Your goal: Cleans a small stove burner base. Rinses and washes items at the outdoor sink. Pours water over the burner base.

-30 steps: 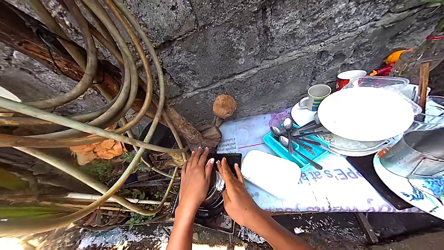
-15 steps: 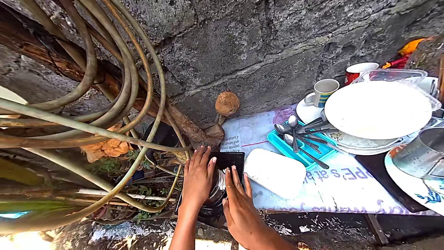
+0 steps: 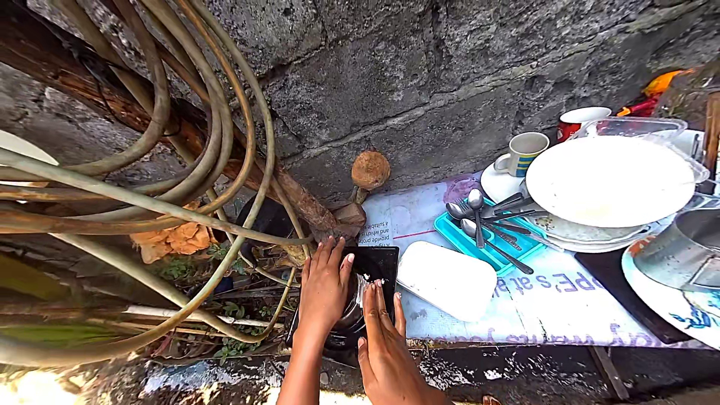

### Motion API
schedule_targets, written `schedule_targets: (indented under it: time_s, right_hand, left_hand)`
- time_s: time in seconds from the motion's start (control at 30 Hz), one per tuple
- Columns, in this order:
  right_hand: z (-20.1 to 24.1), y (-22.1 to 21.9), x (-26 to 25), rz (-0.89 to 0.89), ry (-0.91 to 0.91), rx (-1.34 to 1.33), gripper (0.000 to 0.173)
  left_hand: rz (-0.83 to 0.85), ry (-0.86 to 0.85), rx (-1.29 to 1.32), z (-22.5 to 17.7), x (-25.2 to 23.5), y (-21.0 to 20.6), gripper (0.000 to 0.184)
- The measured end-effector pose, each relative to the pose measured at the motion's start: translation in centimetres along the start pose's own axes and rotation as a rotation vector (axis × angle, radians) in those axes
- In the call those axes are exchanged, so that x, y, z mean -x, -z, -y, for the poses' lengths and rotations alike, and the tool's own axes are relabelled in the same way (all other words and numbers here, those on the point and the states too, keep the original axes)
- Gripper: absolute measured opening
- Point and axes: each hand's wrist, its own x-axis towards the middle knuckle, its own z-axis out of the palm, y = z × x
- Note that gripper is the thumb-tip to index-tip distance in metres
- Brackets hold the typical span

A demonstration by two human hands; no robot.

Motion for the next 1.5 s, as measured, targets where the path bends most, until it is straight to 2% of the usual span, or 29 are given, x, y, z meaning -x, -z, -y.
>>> schedule_targets:
  time_s: [0.27, 0.37, 0.43, 0.5, 0.6, 0.67, 0.73, 0.87, 0.97, 1.1, 1.23, 1.33, 1.5]
  right_hand:
    - [0.9, -0.4, 0.5, 0.017, -0.014, -0.019, 0.067]
    - [-0.7, -0.3, -0.4, -0.168, 0.021, -0.019, 0.057]
    - [-2.1, 1.5, -2.2, -0.242, 0.025, 0.036, 0.059]
    - [-3.4, 4.0, -4.7, -0.153, 0.056, 0.094, 0.075]
    - [-4.8, 6.2, -8.4, 0.199, 0.107, 0.1, 0.111]
    - [-5.6, 5.8, -10.1, 0.327, 0.172, 0.115, 0.119]
    - [-6.0, 4.9, -11.0, 0.331, 0.23, 0.121, 0.118]
    - [-6.2, 5.1, -11.9, 0.446, 0.257, 0.038, 0.12]
    - [-6.5, 4.4, -12.3, 0.403, 0.29, 0.02, 0.117]
    - [-6.5, 4.7, -12.9, 0.496, 0.312, -0.008, 0.119]
    - [-6.8, 4.5, -13.3, 0.46, 0.363, -0.042, 0.117]
    - [-7.3, 5.4, -14.1, 0.518, 0.355, -0.093, 0.119]
    - [-7.9, 4.9, -15.8, 0.545, 0.362, -0.096, 0.113]
  left_hand:
    - [0.003, 0.005, -0.011, 0.0, -0.1, 0.0, 0.062]
    - [0.008, 0.007, -0.008, 0.0, -0.1, 0.0, 0.063]
    - [0.002, 0.006, -0.003, 0.0, -0.1, 0.0, 0.063]
    - [0.002, 0.006, -0.001, 0.0, 0.0, 0.0, 0.062]
    - [0.011, 0.006, -0.003, 0.0, 0.0, 0.1, 0.062]
    - [0.016, 0.006, -0.008, -0.1, 0.0, 0.1, 0.062]
    - [0.019, 0.006, -0.01, -0.1, -0.1, 0.2, 0.061]
    - [0.008, 0.002, -0.004, -0.1, 0.0, 0.1, 0.061]
    - [0.002, -0.001, -0.012, -0.1, 0.0, 0.1, 0.06]
    - [0.001, -0.006, -0.025, 0.0, 0.0, 0.0, 0.059]
    - [0.005, -0.009, -0.025, -0.1, 0.0, 0.0, 0.059]
    - [-0.008, -0.008, -0.012, -0.1, 0.0, 0.0, 0.062]
    - [-0.018, -0.009, -0.014, 0.0, 0.0, -0.1, 0.062]
